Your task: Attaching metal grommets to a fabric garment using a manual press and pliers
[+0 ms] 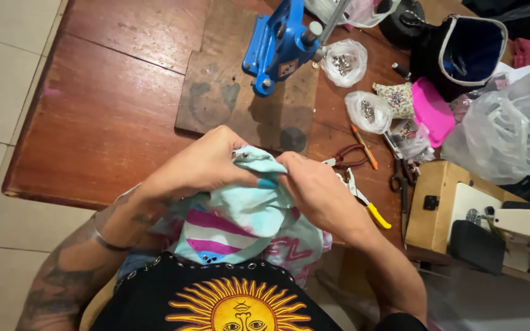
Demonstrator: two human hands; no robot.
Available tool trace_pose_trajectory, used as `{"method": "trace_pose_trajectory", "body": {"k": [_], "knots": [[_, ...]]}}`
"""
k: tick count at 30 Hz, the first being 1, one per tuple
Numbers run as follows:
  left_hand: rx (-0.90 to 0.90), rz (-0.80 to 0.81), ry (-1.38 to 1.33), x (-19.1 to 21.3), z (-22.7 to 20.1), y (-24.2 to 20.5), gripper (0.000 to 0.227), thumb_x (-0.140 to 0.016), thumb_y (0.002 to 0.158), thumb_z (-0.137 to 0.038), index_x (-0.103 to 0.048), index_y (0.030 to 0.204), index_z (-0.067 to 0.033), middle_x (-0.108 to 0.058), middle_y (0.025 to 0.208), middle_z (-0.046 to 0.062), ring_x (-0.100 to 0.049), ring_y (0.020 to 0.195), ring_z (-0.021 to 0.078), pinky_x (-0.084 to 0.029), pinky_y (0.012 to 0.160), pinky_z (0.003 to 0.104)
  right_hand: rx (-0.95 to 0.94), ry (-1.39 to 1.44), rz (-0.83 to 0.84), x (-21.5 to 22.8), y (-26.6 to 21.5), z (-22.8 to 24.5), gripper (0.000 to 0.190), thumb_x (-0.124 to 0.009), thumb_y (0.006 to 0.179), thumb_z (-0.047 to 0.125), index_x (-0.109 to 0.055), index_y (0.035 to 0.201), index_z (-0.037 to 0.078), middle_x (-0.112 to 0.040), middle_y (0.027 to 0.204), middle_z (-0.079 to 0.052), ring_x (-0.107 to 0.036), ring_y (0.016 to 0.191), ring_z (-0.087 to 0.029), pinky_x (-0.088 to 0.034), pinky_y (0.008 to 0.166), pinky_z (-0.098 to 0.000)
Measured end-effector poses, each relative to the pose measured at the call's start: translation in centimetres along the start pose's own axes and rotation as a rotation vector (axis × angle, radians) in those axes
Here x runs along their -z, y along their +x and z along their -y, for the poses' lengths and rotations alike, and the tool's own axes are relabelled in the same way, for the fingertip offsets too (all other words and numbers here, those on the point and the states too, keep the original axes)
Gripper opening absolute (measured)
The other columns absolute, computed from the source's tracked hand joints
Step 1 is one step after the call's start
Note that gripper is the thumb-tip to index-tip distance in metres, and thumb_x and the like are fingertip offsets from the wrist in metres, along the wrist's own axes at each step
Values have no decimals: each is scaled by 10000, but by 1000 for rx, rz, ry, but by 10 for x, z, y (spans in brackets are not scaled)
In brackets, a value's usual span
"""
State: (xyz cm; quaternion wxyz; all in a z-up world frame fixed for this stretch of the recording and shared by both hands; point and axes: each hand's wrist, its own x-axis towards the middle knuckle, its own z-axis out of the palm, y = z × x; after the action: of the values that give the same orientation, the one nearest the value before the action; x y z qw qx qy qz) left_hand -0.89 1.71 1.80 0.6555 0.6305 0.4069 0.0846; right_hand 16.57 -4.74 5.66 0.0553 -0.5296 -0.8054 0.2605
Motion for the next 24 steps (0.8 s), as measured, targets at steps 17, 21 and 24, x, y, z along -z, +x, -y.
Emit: {"method": "trace_pose_trajectory", "body": {"k": [17, 21, 24], "knots": [[-34, 11, -454, -12, 14, 7, 168, -765, 486, -12, -633, 573, -68, -530, 469, -35, -493, 427, 53, -395, 422, 154, 59, -144, 23, 4, -4, 0, 72, -437, 844, 140, -376, 825, 108, -381, 685, -71, -513, 652, -328, -422, 520, -407], [-87, 78, -542, -11, 3, 0, 174, -772, 506, 7, -612, 550, -46, -553, 448, 10, -538, 401, 83, -434, 395, 174, 133, 51, -23, 12, 3, -7, 129, -460, 859, 153, -380, 779, 91, -385, 657, -78, -501, 630, -331, -428, 541, -387], [-98, 110, -566, -13, -1, -1, 186, -784, 507, 18, -607, 538, -31, -571, 440, 40, -557, 391, 108, -447, 372, 194, 127, 285, -20, 10, 11, -26, 150, -482, 850, 143, -410, 732, 83, -398, 593, -75, -498, 564, -288, -435, 536, -338]]}}
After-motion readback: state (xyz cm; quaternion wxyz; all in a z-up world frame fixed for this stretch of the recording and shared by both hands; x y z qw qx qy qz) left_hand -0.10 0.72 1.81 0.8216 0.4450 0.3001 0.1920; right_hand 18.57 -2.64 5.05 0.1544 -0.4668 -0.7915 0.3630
